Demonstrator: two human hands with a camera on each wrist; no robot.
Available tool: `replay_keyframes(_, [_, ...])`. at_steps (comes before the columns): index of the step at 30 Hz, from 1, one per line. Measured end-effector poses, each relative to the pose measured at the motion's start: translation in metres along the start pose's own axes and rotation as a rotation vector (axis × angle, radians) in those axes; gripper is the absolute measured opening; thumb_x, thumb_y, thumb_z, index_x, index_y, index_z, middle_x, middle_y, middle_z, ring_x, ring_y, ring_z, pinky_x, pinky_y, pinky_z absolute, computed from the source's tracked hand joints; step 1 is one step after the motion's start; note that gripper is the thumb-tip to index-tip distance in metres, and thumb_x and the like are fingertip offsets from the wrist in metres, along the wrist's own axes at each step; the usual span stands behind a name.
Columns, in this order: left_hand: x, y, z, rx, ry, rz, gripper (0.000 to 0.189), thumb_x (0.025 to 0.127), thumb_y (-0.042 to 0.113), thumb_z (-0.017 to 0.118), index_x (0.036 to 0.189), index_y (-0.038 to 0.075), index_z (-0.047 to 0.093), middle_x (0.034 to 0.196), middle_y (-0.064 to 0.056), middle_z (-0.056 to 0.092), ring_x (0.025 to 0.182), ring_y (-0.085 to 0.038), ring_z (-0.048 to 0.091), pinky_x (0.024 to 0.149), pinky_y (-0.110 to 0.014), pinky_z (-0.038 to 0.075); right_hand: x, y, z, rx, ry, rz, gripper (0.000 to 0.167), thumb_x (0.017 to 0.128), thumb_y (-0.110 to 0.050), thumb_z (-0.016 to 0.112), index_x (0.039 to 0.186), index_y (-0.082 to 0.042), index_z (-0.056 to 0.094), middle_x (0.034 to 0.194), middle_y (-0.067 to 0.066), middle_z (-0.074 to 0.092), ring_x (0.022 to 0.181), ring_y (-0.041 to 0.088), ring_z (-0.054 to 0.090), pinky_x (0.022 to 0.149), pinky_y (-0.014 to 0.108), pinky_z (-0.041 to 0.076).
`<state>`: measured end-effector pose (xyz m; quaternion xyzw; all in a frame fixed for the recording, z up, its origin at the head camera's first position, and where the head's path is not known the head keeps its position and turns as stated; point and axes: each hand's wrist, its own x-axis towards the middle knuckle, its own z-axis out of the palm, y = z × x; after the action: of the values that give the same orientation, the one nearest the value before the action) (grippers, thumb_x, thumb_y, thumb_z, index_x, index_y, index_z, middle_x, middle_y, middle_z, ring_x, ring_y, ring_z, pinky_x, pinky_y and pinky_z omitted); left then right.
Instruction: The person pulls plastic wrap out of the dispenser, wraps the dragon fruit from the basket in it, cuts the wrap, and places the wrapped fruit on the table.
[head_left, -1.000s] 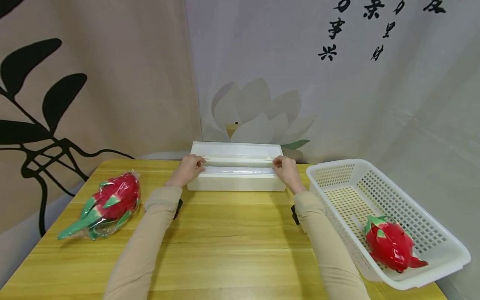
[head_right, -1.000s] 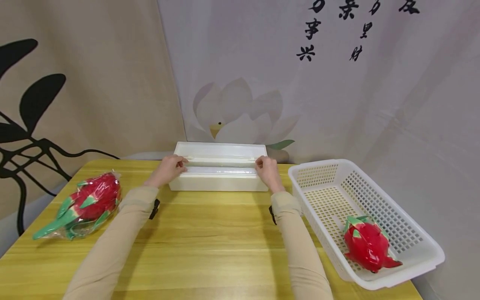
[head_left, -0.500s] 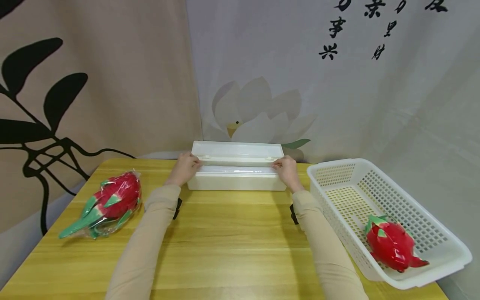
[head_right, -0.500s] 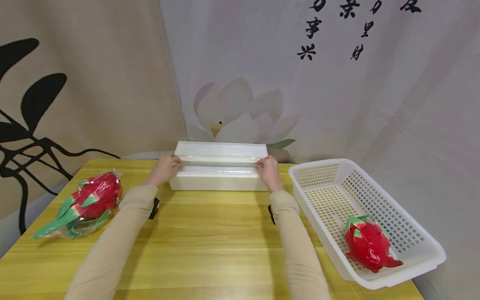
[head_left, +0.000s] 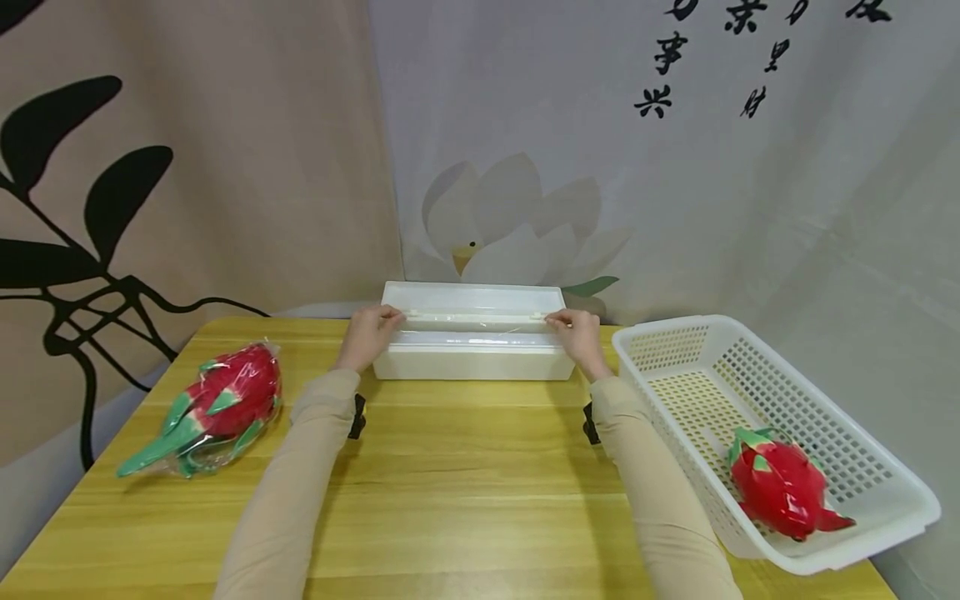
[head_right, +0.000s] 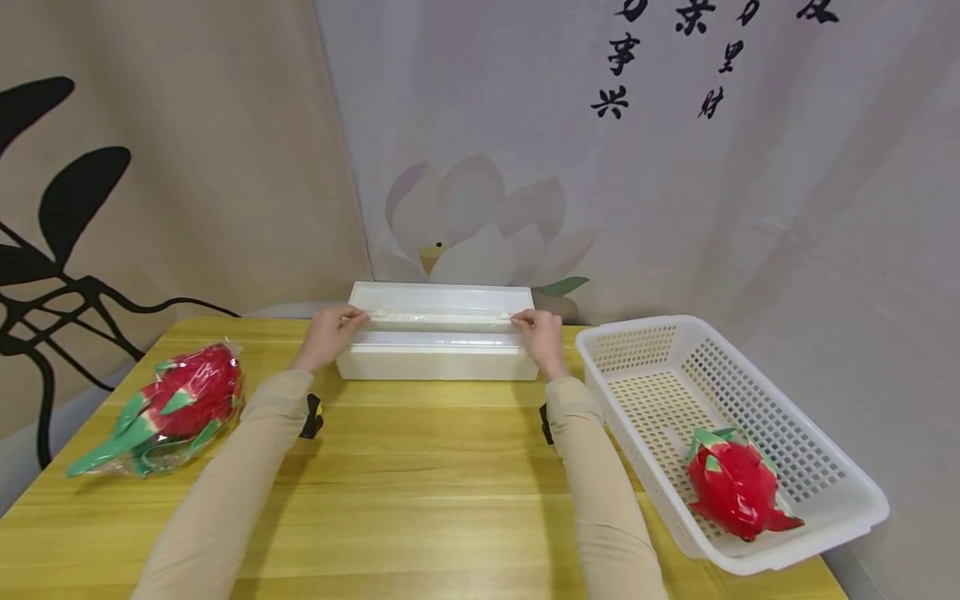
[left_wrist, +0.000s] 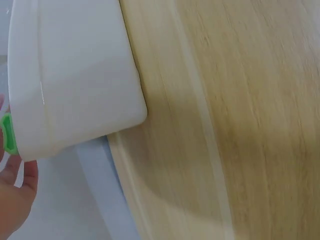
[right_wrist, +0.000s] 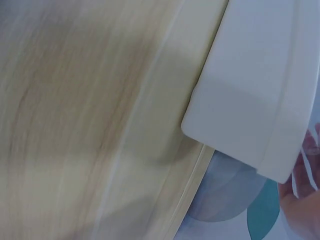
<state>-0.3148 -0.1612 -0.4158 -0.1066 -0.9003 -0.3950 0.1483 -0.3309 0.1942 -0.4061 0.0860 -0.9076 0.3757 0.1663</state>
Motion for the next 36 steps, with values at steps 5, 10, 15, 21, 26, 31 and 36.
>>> replay_keyframes(5, [0.001,0.002,0.002,-0.062,0.037,-0.030,0.027,0.097,0.022,0.055,0.105,0.000,0.068,0.110,-0.020,0.069,0.108,-0.034,0.062,0.093,-0.047,0.050,0.000,-0.002,-0.001,0.021,0.031,-0.014,0.017,0.091,-0.012,0.062,0.097,0.000,0.074,0.094,0.017,0.074,0.085,0.027,0.069,0.069,0.029,0.051])
replay_keyframes(10, [0.002,0.005,0.003,-0.122,0.072,-0.018,0.026,0.098,0.020,0.053,0.106,-0.001,0.067,0.105,-0.019,0.070,0.109,-0.033,0.063,0.096,-0.046,0.050,0.000,-0.003,-0.002,0.059,0.053,-0.012,0.019,0.092,-0.010,0.060,0.100,0.002,0.072,0.096,0.018,0.073,0.087,0.029,0.070,0.076,0.037,0.056])
replay_keyframes(15, [0.003,0.007,0.003,-0.203,0.080,-0.051,0.028,0.099,0.023,0.051,0.109,0.000,0.064,0.105,-0.019,0.070,0.104,-0.031,0.065,0.092,-0.042,0.051,0.001,-0.004,-0.004,0.118,0.055,0.011,0.020,0.093,-0.014,0.059,0.101,0.000,0.071,0.101,0.017,0.072,0.092,0.028,0.067,0.080,0.037,0.053])
replay_keyframes(21, [0.005,0.010,0.001,-0.242,0.090,-0.057,0.034,0.099,0.028,0.049,0.109,-0.001,0.063,0.101,-0.018,0.070,0.093,-0.028,0.066,0.080,-0.032,0.053,0.003,-0.003,-0.005,0.232,0.029,-0.009,0.022,0.096,-0.012,0.053,0.103,0.004,0.067,0.100,0.021,0.071,0.097,0.032,0.067,0.087,0.042,0.055])
replay_keyframes(26, [0.007,0.013,-0.001,-0.287,0.088,-0.066,0.036,0.099,0.029,0.049,0.110,-0.003,0.062,0.102,-0.019,0.070,0.092,-0.029,0.067,0.077,-0.033,0.058,0.004,-0.003,-0.007,0.276,0.005,-0.016,0.027,0.098,-0.014,0.050,0.105,0.006,0.065,0.095,0.023,0.070,0.091,0.033,0.068,0.083,0.042,0.057])
replay_keyframes(31, [0.007,0.016,-0.004,-0.309,0.093,-0.045,0.037,0.099,0.029,0.049,0.111,-0.004,0.060,0.099,-0.023,0.070,0.087,-0.034,0.070,0.077,-0.041,0.058,0.005,-0.004,-0.010,0.323,-0.011,-0.016,0.031,0.098,-0.018,0.049,0.110,0.007,0.062,0.094,0.027,0.069,0.087,0.036,0.068,0.080,0.036,0.058])
replay_keyframes(36, [0.008,0.020,-0.006,-0.310,0.116,-0.021,0.035,0.098,0.028,0.050,0.109,-0.004,0.061,0.091,-0.024,0.070,0.080,-0.034,0.070,0.075,-0.040,0.059,0.005,-0.007,-0.015,0.354,-0.031,0.020,0.033,0.098,-0.022,0.048,0.114,0.005,0.060,0.095,0.028,0.068,0.087,0.037,0.068,0.080,0.032,0.058])
